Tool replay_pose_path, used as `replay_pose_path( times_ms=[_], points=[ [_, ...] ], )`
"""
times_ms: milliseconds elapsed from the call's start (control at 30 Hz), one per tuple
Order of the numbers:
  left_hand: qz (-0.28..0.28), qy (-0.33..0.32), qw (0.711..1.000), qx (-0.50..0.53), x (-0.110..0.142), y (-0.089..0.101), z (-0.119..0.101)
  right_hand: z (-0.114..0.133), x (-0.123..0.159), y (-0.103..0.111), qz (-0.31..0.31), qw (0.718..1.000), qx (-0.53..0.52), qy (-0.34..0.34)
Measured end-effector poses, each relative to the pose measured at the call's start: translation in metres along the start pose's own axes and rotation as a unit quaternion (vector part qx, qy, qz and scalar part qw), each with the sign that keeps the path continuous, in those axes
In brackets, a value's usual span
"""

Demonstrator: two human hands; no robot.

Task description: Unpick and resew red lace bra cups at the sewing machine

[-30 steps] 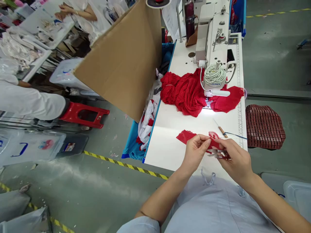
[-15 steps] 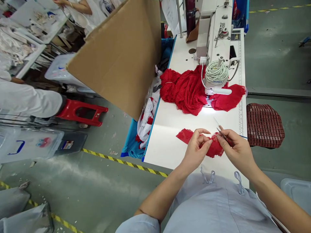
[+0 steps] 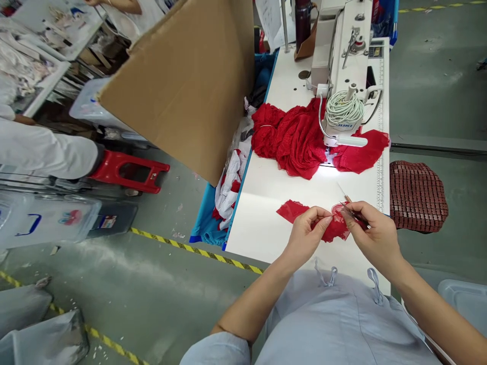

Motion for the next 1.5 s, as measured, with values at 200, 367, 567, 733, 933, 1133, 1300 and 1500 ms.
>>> replay_pose_path(
  times_ms=[200,367,567,733,933,1133,1300,1500],
  points=[
    [0.061,-0.038,0.993,0.088,0.001,-0.006,-0.001,-0.021,0.001,-0.014,0.016,0.994,-0.076,-0.073],
    [0.057,-0.059,0.990,0.118,0.001,-0.003,-0.001,-0.023,0.004,-0.007,0.014,0.994,-0.049,-0.092],
    [0.052,-0.082,0.991,0.088,0.002,0.000,-0.009,0.008,0.014,0.014,0.067,0.996,0.066,0.002],
    [0.071,-0.095,0.989,0.086,0.004,-0.005,-0.012,0.021,0.023,0.013,0.093,0.985,0.129,0.063],
    [0.065,-0.100,0.992,0.044,0.004,-0.002,-0.011,0.028,0.022,0.016,0.066,0.969,0.207,0.114],
    [0.057,-0.129,0.990,-0.001,0.004,-0.002,-0.013,0.033,0.021,0.016,0.046,0.958,0.252,0.133],
    [0.062,-0.158,0.985,-0.028,0.005,-0.003,-0.015,0.033,0.022,0.015,0.051,0.953,0.264,0.140],
    [0.066,-0.145,0.987,-0.029,0.004,-0.004,-0.011,0.024,0.023,0.014,0.069,0.969,0.216,0.102]
  ],
)
Point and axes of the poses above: each hand's wrist, its own x-axis away from the middle knuckle, its own y-axis out of the back of the hand, z = x × y, the point moved 8 cm from there along -x, towards the middle knuckle, and after that the axes turned 2 degrees about x, right-handed, at the moved point
